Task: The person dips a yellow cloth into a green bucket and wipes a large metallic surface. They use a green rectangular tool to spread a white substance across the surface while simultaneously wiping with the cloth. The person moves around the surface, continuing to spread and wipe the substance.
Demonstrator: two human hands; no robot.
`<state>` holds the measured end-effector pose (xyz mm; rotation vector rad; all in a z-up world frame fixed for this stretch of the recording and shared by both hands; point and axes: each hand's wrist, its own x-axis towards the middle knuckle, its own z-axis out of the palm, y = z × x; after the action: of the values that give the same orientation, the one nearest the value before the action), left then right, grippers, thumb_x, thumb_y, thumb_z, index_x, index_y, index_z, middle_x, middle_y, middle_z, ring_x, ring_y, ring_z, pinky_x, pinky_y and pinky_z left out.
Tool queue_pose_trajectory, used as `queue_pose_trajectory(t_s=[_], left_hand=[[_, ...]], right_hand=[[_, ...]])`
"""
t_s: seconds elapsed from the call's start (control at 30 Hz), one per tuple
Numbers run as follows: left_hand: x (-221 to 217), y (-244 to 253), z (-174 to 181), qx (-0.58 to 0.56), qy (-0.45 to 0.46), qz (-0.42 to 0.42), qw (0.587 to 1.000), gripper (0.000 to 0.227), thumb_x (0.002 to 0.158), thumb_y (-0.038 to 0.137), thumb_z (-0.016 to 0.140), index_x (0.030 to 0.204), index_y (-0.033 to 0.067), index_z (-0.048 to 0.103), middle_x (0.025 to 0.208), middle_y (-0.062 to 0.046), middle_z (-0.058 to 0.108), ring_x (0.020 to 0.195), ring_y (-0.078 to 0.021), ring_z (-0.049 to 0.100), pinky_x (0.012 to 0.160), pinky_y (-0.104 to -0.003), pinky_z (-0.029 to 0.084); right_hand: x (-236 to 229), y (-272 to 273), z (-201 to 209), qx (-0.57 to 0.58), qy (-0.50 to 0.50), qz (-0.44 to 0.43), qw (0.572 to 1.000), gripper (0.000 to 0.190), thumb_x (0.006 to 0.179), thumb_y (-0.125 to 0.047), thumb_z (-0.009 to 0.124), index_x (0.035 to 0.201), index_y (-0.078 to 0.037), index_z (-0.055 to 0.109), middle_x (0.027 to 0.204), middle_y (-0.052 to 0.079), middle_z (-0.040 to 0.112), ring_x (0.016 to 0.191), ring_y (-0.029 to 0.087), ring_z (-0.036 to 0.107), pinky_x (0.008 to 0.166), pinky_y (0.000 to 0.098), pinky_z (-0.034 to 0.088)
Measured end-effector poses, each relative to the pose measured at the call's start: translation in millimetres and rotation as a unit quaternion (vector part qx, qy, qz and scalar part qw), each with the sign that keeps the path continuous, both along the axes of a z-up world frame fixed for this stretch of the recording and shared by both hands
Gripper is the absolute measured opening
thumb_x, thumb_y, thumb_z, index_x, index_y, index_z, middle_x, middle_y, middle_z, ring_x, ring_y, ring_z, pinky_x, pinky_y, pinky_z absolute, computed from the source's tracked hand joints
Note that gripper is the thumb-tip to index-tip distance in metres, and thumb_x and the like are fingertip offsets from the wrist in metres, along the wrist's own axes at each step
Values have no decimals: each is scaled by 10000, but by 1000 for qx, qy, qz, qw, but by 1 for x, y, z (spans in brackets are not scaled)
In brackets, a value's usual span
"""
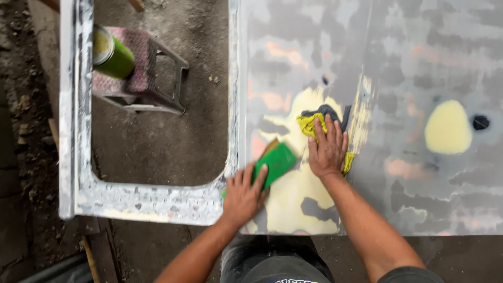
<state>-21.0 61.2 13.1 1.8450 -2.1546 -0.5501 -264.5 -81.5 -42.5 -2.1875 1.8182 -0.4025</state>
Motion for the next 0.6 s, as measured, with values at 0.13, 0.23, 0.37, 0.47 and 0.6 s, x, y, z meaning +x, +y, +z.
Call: queue_pose_trajectory(t_s=[0.13,0.23,0.37,0.47,0.6], left_hand=[[-15,109,9,28,-6,11,1000,743,853,318,713,1516,124,441,1457,-219,446,1200,-398,491,917,-511,400],[-23,162,5,7,-39,57,998,720,855,320,722,1492,119,452,1453,-220,450,1171,-396,497,917,-521,392],[-23,202,10,11,-55,88,995,744,824,321,740,1477,106,456,1434,-217,454,1183,-412,489,947,-539,387],[-12,228,13,36,-76,102,991,747,839,342,736,1476,79,446,1417,-243,445,1177,-422,483,945,-545,385],[8,265,30,62,-96,188,976,739,837,373,717,1463,85,451,1423,-238,445,1193,-415,482,936,-536,392]], right_hand=[[-3,0,-11,-4,3,26,1000,605,1018,-360,531,1597,-212,441,1678,121,318,1534,376,259,1233,585,117],[1,5,-17,-13,22,24,999,612,1016,-380,553,1593,-212,437,1693,118,293,1545,370,243,1235,596,111],[31,41,-23,-42,41,109,992,655,1010,-389,566,1611,-177,417,1709,118,248,1550,382,215,1228,605,107],[77,95,-12,-51,69,244,966,632,980,-390,557,1569,-204,423,1686,93,232,1536,351,200,1215,599,123],[94,173,32,58,84,377,921,597,958,-355,519,1532,-236,404,1656,71,226,1501,326,154,1183,592,102]])
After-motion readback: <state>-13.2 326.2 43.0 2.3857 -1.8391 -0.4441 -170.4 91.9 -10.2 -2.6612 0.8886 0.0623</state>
